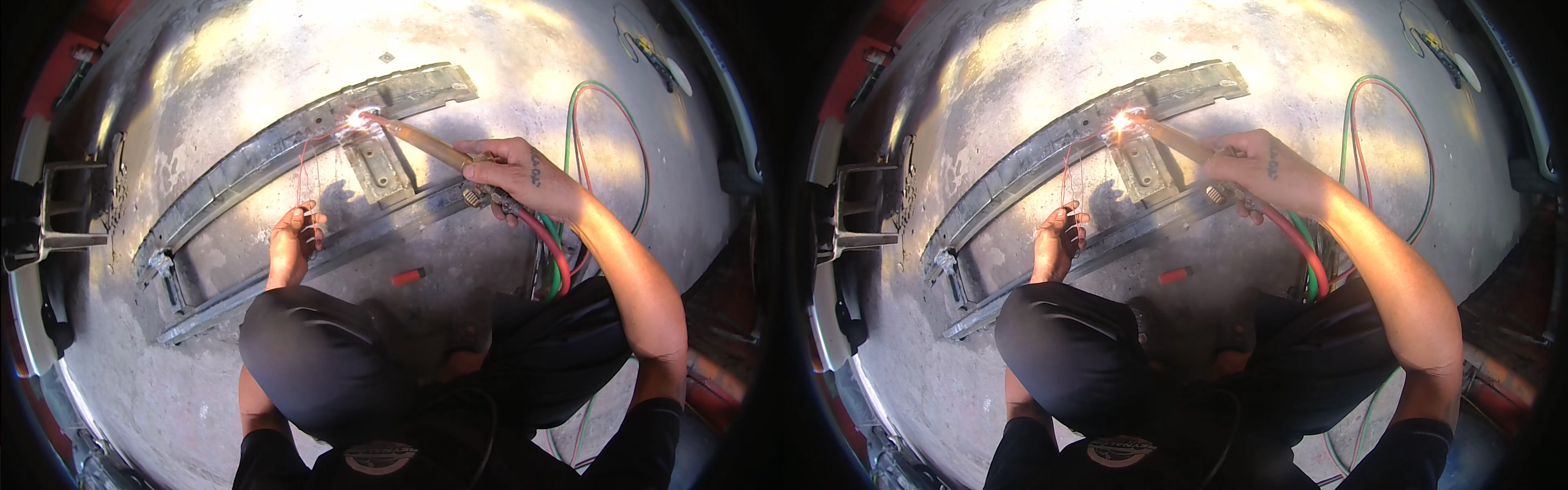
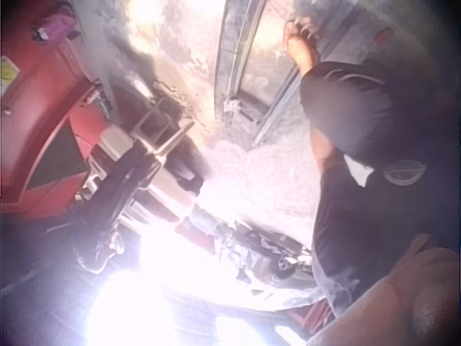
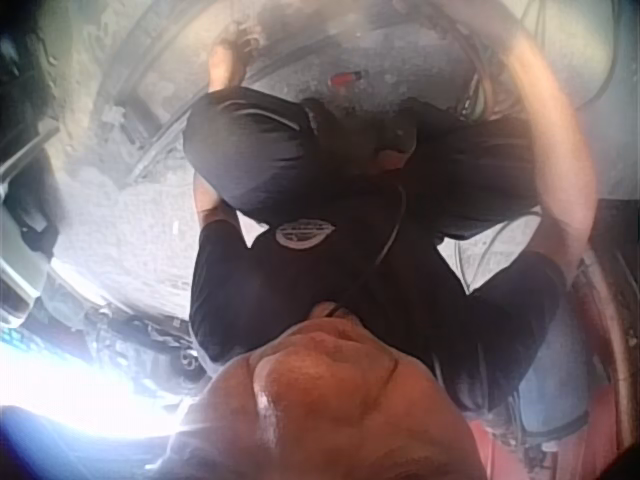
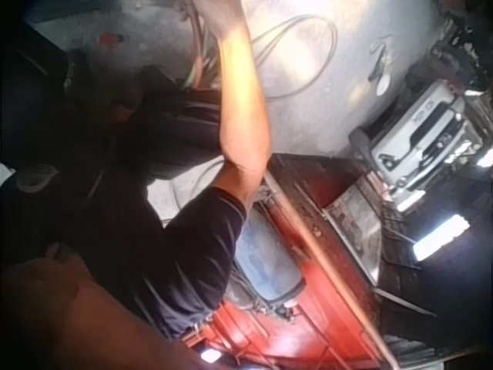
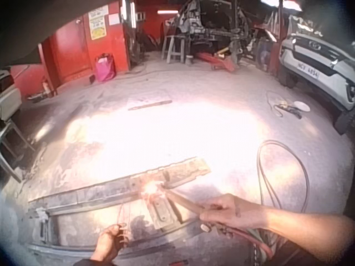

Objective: The person uses a welding torch to join a metal frame to a larger metal panel. They hold a thin wire in the left hand and feed it into the weld pool while guiding the torch with the right hand along the seam.

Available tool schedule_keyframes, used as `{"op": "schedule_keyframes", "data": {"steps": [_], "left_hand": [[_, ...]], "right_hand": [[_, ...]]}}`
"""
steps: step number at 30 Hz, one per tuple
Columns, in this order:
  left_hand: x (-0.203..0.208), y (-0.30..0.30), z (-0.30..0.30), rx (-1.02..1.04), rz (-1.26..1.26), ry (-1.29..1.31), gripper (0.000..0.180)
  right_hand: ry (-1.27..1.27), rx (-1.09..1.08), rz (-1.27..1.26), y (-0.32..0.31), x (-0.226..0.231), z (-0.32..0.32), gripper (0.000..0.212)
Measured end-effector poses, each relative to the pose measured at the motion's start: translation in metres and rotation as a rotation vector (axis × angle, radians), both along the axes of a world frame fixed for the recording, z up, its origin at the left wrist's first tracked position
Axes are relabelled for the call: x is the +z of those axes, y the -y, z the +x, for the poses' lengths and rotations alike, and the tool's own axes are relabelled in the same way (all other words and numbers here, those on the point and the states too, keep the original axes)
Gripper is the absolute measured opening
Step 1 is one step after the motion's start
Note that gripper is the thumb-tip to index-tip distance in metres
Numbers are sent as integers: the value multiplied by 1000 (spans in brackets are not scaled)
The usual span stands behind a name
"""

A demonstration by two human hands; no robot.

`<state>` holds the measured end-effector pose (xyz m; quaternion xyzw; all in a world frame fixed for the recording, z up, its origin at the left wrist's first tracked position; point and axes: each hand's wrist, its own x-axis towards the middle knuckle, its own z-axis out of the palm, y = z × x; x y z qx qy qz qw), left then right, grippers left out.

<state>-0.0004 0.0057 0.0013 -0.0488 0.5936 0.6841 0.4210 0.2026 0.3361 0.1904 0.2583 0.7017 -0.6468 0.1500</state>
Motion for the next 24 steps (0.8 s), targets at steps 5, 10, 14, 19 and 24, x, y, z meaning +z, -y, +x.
{"op": "schedule_keyframes", "data": {"steps": [5,10,14,19,24], "left_hand": [[-2,0,-1,-20,-12,-17,36],[-3,1,-2,-23,-11,-22,37],[-3,1,-2,-13,-6,-7,35],[-3,1,-1,-16,-14,-10,35],[1,2,0,-26,-18,-42,35]], "right_hand": [[4,7,12,-1,-2,0,62],[3,2,14,0,-2,0,62],[1,5,11,0,0,0,62],[1,-6,4,0,-1,0,65],[11,6,20,-2,-2,2,74]]}}
